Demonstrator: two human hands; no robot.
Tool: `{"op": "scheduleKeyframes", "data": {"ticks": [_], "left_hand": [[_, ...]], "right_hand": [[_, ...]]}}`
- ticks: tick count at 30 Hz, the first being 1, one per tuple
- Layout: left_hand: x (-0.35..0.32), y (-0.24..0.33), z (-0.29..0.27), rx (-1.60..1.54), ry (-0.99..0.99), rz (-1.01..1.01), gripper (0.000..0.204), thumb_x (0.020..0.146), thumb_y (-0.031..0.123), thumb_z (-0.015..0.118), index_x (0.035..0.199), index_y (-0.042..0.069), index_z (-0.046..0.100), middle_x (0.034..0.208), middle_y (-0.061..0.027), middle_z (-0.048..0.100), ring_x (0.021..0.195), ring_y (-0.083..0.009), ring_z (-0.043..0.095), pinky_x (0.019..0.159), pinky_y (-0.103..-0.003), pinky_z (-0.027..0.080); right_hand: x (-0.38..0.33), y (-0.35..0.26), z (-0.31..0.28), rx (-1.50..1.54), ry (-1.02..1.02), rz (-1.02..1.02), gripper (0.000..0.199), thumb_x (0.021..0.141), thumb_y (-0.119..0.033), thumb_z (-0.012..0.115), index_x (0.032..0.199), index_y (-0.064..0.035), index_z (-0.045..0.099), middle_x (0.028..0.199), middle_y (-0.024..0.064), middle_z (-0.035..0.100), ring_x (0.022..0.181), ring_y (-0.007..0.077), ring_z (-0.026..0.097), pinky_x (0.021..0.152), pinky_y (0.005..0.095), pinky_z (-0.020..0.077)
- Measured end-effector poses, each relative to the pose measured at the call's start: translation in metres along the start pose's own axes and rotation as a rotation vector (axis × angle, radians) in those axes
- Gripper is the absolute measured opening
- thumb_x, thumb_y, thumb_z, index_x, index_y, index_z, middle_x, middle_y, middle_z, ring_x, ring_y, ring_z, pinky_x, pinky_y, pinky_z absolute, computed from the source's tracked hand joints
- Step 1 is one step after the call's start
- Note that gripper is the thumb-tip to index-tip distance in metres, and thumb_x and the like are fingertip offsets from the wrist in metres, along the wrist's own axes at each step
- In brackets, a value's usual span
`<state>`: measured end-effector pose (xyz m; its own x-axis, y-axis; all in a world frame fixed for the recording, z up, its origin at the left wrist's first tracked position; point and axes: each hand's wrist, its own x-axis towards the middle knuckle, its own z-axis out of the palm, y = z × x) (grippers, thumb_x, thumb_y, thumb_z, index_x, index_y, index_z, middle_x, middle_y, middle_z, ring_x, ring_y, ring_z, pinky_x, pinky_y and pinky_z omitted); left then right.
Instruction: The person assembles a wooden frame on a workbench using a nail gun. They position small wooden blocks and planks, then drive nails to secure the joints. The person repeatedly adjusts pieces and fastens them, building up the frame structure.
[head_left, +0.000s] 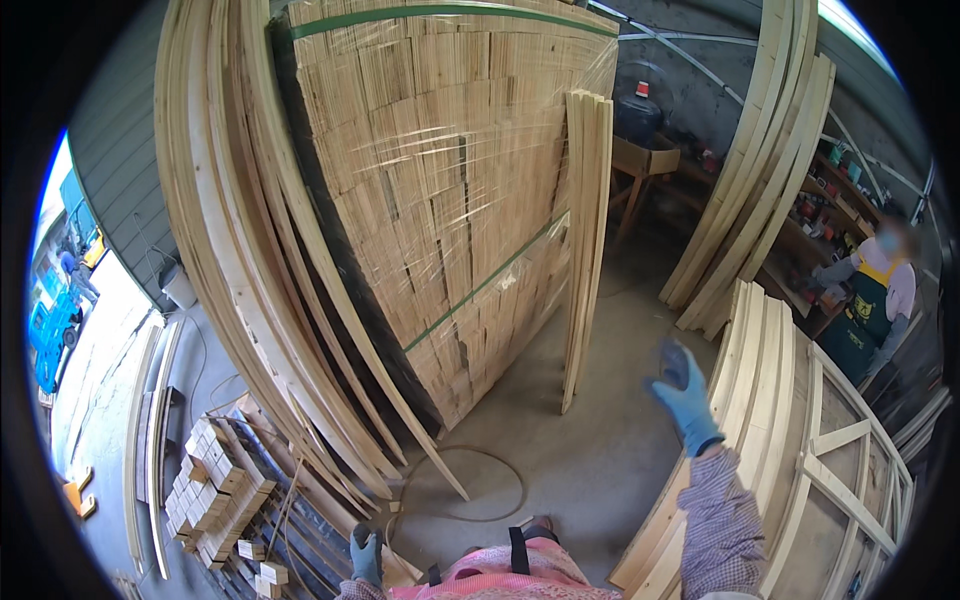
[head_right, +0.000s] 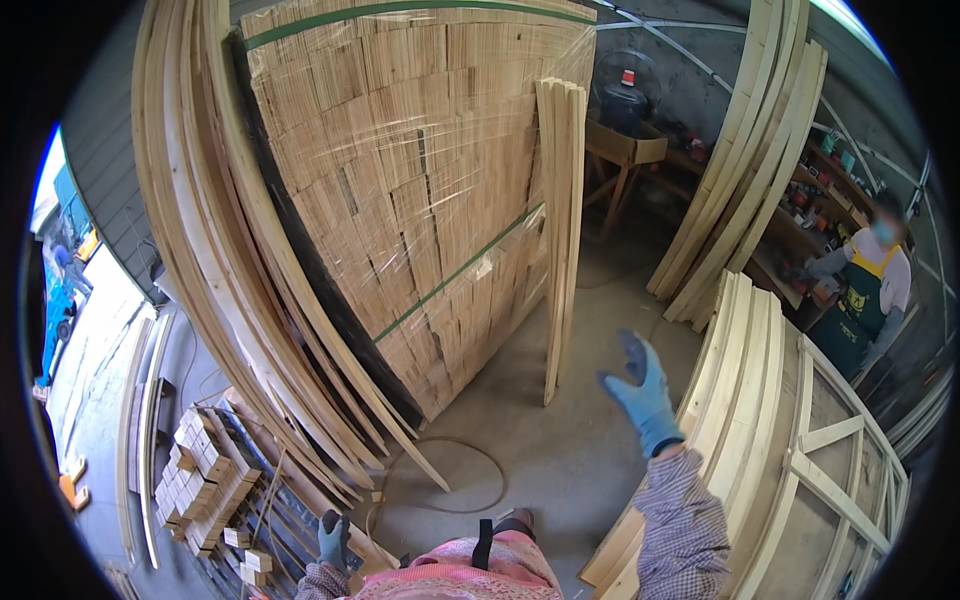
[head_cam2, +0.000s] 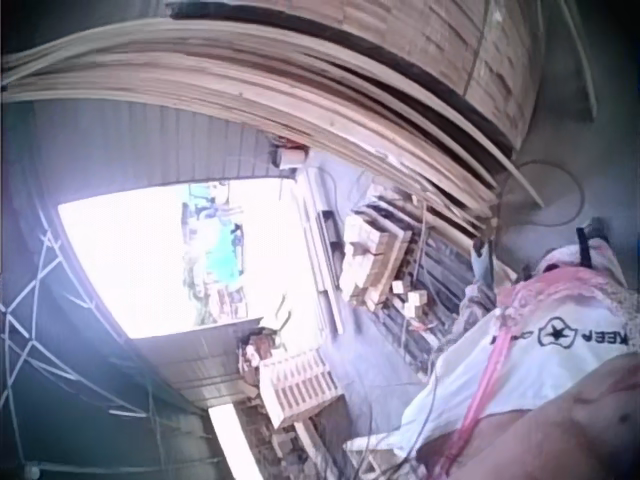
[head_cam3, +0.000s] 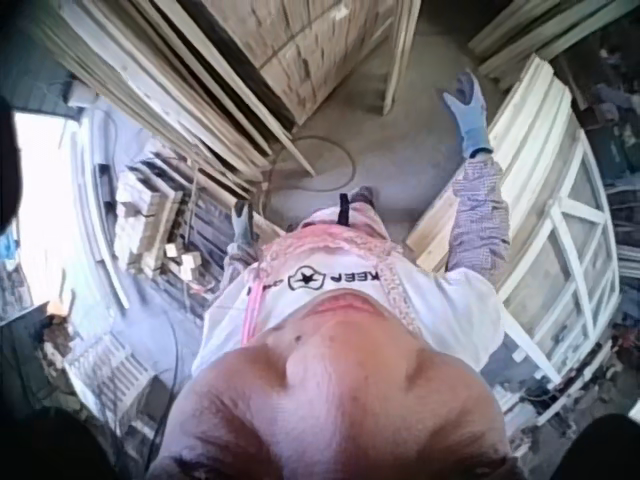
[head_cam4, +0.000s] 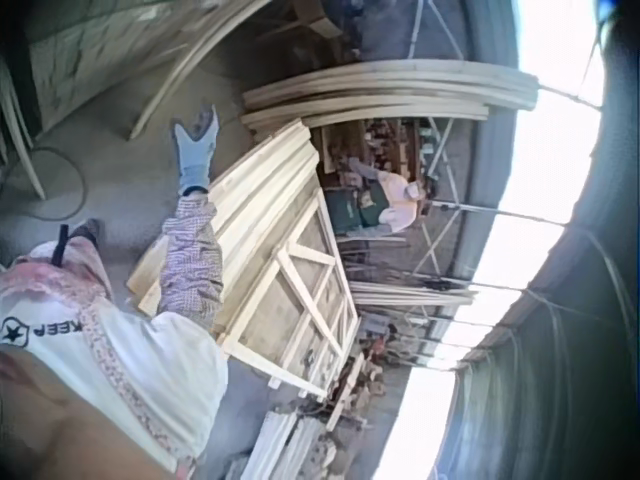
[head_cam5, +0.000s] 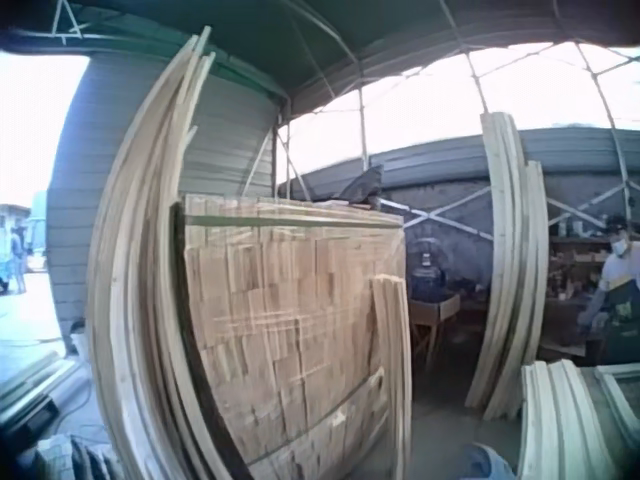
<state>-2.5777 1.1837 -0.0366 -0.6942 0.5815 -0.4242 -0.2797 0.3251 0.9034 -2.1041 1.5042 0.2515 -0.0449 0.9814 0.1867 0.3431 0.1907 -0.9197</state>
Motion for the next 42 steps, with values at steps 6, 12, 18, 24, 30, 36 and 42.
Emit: {"op": "scheduleKeyframes", "data": {"ticks": [6, 12, 18, 24, 30, 36, 42], "left_hand": [[0.05, -0.02, 0.088, -0.117, -0.218, -0.047, 0.03, 0.084, 0.005, 0.059, 0.112, 0.006, 0.05, 0.086, -0.0012, 0.056, 0.068, -0.0104, 0.053, 0.057, -0.023, 0.045], [0.077, 0.003, 0.189, -0.035, -0.208, -0.031, 0.032, 0.089, 0.025, 0.06, 0.114, 0.006, 0.052, 0.091, -0.0012, 0.054, 0.07, -0.0081, 0.046, 0.06, -0.023, 0.041], [0.121, 0.08, 0.324, -0.005, -0.352, 0.086, 0.035, 0.09, 0.011, 0.055, 0.123, 0.005, 0.047, 0.11, -0.0043, 0.055, 0.096, -0.0135, 0.052, 0.084, -0.024, 0.044], [0.136, 0.13, 0.38, -0.026, -0.372, 0.16, 0.039, 0.088, 0.001, 0.052, 0.126, 0.003, 0.045, 0.115, -0.0077, 0.054, 0.102, -0.0156, 0.053, 0.091, -0.027, 0.044], [0.131, 0.142, 0.448, -0.046, -0.484, 0.013, 0.04, 0.085, 0.006, 0.058, 0.123, 0.003, 0.045, 0.106, -0.0088, 0.057, 0.088, -0.0173, 0.059, 0.074, -0.027, 0.05], [0.124, 0.192, 0.517, -0.182, -0.71, -0.108, 0.035, 0.092, 0.012, 0.052, 0.124, -0.001, 0.047, 0.12, -0.0113, 0.053, 0.107, -0.0252, 0.056, 0.092, -0.035, 0.045], [0.143, 0.289, 0.615, -0.345, -0.979, -0.137, 0.042, 0.096, 0.025, 0.045, 0.131, 0.003, 0.039, 0.133, -0.0104, 0.042, 0.121, -0.0276, 0.044, 0.102, -0.044, 0.037]], "right_hand": [[0.163, -0.041, -0.04, 0.255, 0.033, -0.092, 0.061, 0.075, -0.004, 0.062, 0.132, -0.0044, 0.039, 0.135, 0.0116, 0.04, 0.125, 0.0259, 0.039, 0.104, 0.0383, 0.0352], [0.359, -0.047, -0.022, 0.051, 0.011, -0.314, 0.081, 0.073, -0.012, 0.067, 0.141, -0.0073, 0.023, 0.139, 0.0173, 0.032, 0.131, 0.0303, 0.029, 0.107, 0.0415, 0.0278], [0.54, -0.046, -0.039, 0.159, -0.079, -0.406, 0.083, 0.081, -0.042, 0.062, 0.143, -0.0077, 0.018, 0.143, 0.0153, 0.026, 0.131, 0.0291, 0.028, 0.108, 0.0423, 0.0243], [0.634, -0.1, 0.003, -0.12, -0.385, -0.259, 0.088, 0.078, -0.053, 0.062, 0.141, -0.0045, 0.024, 0.141, 0.0164, 0.032, 0.13, 0.0281, 0.031, 0.108, 0.0377, 0.025], [0.666, -0.088, -0.001, -0.595, -0.304, -0.225, 0.102, 0.062, -0.054, 0.073, 0.135, 0.0036, 0.031, 0.131, 0.0224, 0.044, 0.122, 0.0318, 0.044, 0.104, 0.0321, 0.033], [0.668, -0.083, -0.006, -0.592, -0.272, -0.259, 0.081, 0.063, -0.041, 0.077, 0.126, 0.0, 0.048, 0.123, 0.0182, 0.052, 0.115, 0.0303, 0.05, 0.099, 0.0307, 0.0376], [0.652, -0.088, -0.002, -0.54, -0.295, -0.276, 0.059, 0.067, -0.032, 0.074, 0.115, -0.0023, 0.056, 0.111, 0.0138, 0.059, 0.106, 0.0251, 0.054, 0.094, 0.0315, 0.0398]]}}
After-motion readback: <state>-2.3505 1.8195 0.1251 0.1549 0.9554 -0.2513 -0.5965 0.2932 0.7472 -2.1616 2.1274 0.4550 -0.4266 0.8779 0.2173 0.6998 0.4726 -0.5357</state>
